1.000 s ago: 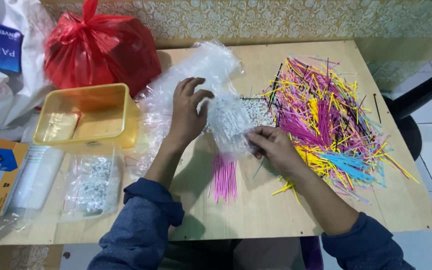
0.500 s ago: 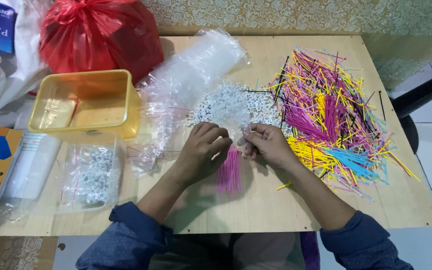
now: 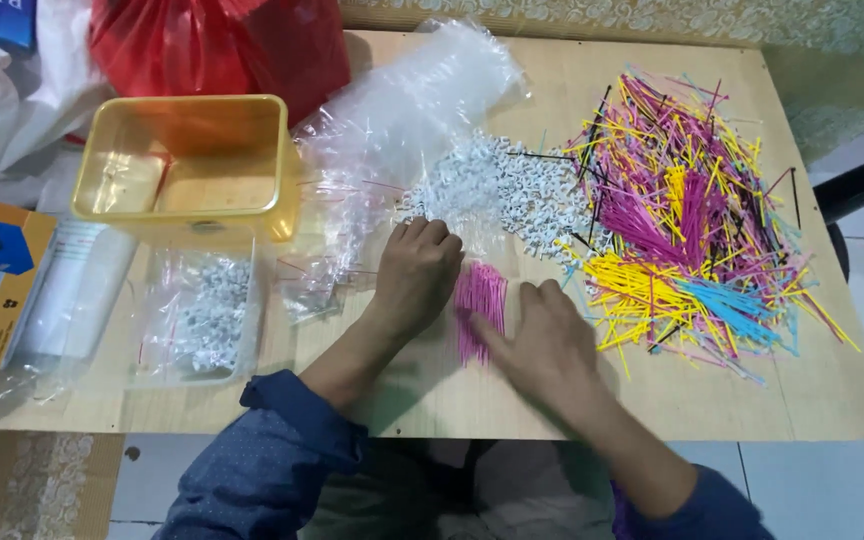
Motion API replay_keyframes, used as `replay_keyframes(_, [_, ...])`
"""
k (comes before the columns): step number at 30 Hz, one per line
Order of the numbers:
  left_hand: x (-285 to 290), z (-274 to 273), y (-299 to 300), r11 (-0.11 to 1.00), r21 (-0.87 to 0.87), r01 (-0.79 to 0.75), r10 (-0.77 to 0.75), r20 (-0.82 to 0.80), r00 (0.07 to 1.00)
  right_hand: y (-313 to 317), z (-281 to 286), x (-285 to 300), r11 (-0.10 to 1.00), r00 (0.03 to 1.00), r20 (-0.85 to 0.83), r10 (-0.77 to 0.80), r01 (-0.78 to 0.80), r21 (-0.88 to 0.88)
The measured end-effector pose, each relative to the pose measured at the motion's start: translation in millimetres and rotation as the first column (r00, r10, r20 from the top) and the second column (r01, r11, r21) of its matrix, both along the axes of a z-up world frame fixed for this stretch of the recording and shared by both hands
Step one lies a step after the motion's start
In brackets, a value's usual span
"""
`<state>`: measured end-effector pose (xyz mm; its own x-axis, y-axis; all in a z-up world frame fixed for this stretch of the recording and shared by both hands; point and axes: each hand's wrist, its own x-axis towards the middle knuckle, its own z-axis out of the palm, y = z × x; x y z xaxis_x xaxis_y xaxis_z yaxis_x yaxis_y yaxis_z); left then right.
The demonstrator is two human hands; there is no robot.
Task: The person sorts colorful plastic sticks on a wooden table, separating them by color. They gather pink sticks, place them into a clear plastic bag, and then proceed to gather and bundle yellow sticks.
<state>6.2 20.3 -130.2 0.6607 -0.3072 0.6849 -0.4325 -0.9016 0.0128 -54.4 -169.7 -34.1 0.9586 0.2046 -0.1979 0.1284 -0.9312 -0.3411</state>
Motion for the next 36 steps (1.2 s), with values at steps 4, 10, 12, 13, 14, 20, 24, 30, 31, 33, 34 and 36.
replay_keyframes(4, [-5, -1, -5, 1.000, 0.020, -0.008, 0.008, -0.035, 0.999, 17, -3, -8, 0.998, 0.996, 0.086, 0.021, -0.017, -0.052])
replay_keyframes(10, [-8, 17, -2, 0.999, -0.052, 0.011, -0.023, -0.242, 0.970, 15, -23, -11, 0.996, 0.982, 0.174, 0.073, -0.065, -0.053])
replay_keyframes(12, [-5, 12, 1, 0.998, -0.063, -0.012, -0.007, -0.290, 0.957, 15, -24, -14, 0.999, 0.987, 0.157, 0.045, -0.039, -0.038])
replay_keyframes(13, [-7, 15, 1, 0.998, -0.066, -0.020, 0.000, -0.290, 0.957, 13, -25, -15, 0.998, 0.986, 0.157, 0.053, -0.047, -0.040])
replay_keyframes(14, [-8, 18, 1, 0.997, -0.070, -0.024, -0.001, -0.340, 0.941, 12, -26, -16, 0.999, 0.981, 0.187, 0.050, -0.047, -0.022])
replay_keyframes(20, [-1, 8, 3, 0.980, -0.199, -0.016, -0.077, -0.453, 0.888, 7, -29, -21, 0.999, 0.971, 0.237, 0.041, -0.043, 0.003])
replay_keyframes(24, [-3, 17, 8, 0.936, -0.349, -0.044, -0.153, -0.517, 0.842, 0, -29, -22, 0.987, 0.981, 0.191, -0.041, 0.010, 0.158])
replay_keyframes(30, [-5, 27, 8, 0.910, -0.413, -0.038, -0.202, -0.520, 0.830, -17, -39, -13, 0.922, 0.986, 0.141, -0.088, 0.028, 0.385])
replay_keyframes(31, [-5, 26, 9, 0.909, -0.415, -0.039, -0.201, -0.519, 0.831, -17, -36, -13, 0.923, 0.986, 0.142, -0.086, 0.025, 0.384])
replay_keyframes(33, [-5, 25, 8, 0.901, -0.433, -0.033, -0.225, -0.530, 0.818, -17, -29, -15, 0.854, 0.986, 0.117, -0.122, 0.044, 0.519])
replay_keyframes(34, [-5, 24, 8, 0.901, -0.433, -0.033, -0.226, -0.530, 0.817, -16, -26, -13, 0.854, 0.986, 0.117, -0.122, 0.045, 0.519])
replay_keyframes(36, [-4, 24, 6, 0.884, -0.467, -0.033, -0.252, -0.535, 0.806, -15, -20, -11, 0.834, 0.988, 0.112, -0.109, 0.030, 0.552])
